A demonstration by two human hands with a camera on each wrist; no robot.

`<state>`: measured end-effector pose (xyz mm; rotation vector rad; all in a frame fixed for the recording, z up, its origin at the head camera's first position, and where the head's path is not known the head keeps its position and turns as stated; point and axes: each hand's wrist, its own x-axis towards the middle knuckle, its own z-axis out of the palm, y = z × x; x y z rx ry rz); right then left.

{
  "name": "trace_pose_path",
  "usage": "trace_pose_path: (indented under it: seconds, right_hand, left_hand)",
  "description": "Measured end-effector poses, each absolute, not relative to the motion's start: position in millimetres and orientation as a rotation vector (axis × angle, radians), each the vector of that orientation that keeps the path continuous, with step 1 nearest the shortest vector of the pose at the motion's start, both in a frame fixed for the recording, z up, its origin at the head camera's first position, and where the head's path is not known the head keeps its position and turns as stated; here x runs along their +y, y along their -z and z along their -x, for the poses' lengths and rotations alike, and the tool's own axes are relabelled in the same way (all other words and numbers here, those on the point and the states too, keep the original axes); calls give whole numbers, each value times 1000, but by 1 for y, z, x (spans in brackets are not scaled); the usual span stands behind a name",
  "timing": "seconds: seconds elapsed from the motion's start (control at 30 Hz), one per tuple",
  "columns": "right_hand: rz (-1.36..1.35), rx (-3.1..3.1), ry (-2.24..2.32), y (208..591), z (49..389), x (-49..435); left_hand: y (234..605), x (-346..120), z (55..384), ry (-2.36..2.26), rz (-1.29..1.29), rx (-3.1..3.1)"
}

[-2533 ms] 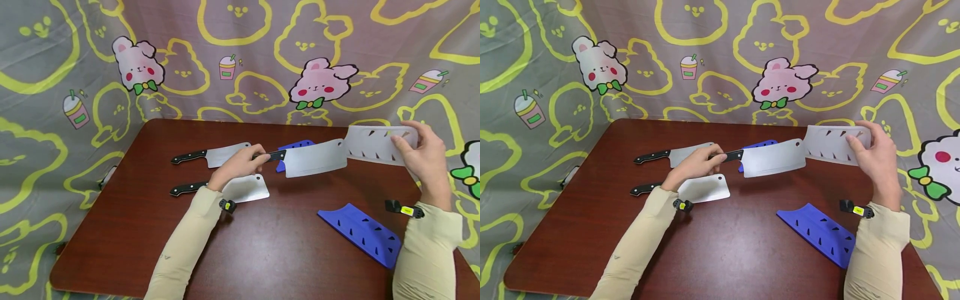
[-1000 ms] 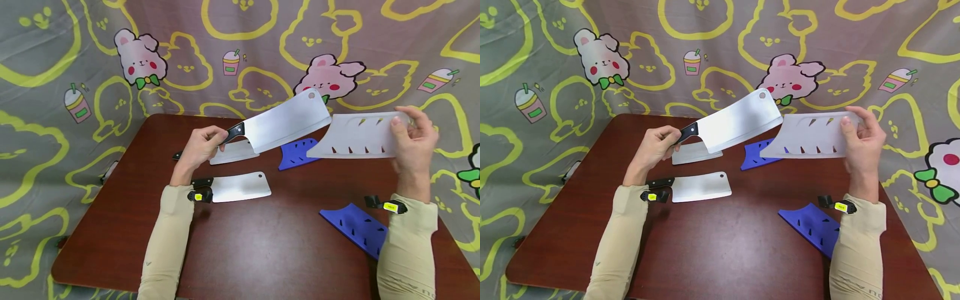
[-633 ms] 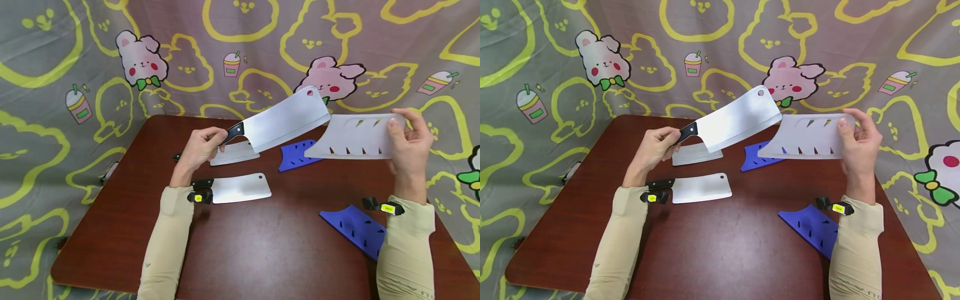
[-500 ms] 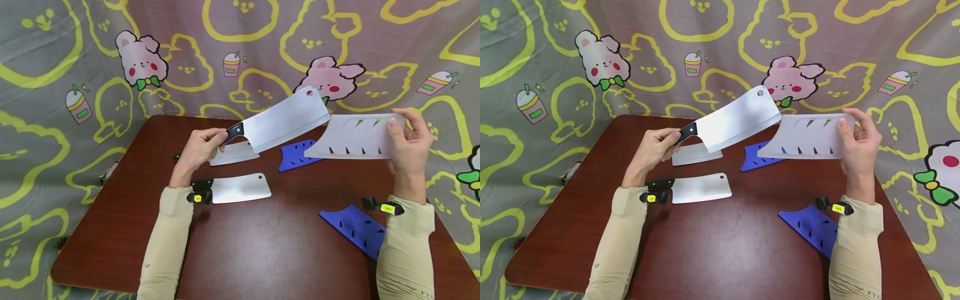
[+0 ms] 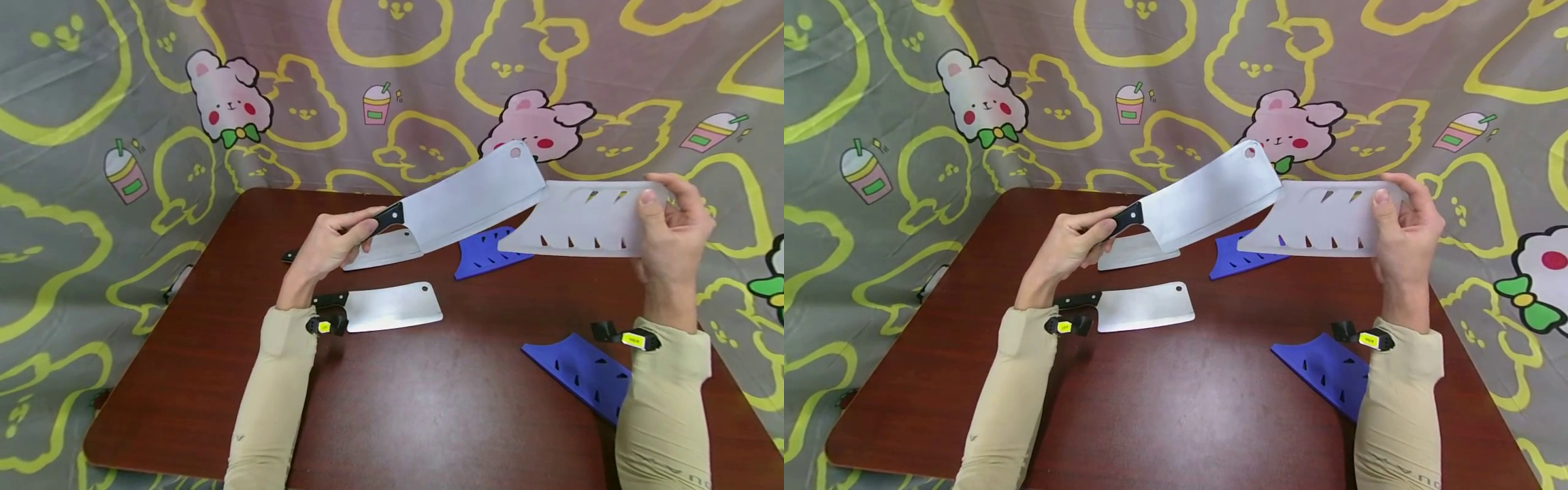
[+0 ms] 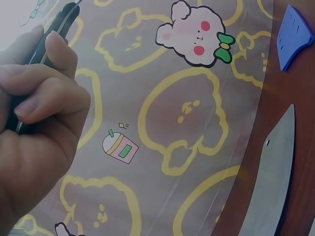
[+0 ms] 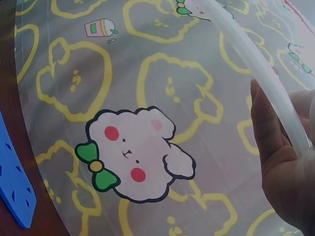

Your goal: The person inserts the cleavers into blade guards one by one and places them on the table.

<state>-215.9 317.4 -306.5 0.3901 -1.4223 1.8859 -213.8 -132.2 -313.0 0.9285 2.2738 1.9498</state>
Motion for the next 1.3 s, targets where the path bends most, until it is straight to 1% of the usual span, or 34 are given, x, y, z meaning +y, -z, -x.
trace_pose_path:
  seconds: [0.23, 0.5, 0.6, 0.73, 0.93, 1.17, 1.3]
  right_hand:
    - [-374, -1387, -1847, 305, 216, 322]
    - [-393, -1330, -1896, 300, 211, 326]
    - [-400, -1341, -1911, 300, 210, 325]
    - [-425, -1376, -1919, 301, 210, 320]
    - [-484, -1427, -1920, 303, 213, 310]
    - [-656, -1576, -1876, 310, 214, 294]
    - [-599, -1528, -1914, 312, 215, 289]
  left_hand:
    - [313, -129, 213, -1907, -975, 2199]
    - [304, -137, 206, -1658, -981, 2215]
    - [308, -144, 209, -1596, -954, 2180]
    - [316, -153, 214, -1542, -917, 2176]
    - [317, -164, 213, -1545, -916, 2201]
    - [316, -162, 212, -1475, -938, 2252]
    - [319, -156, 213, -1512, -940, 2285]
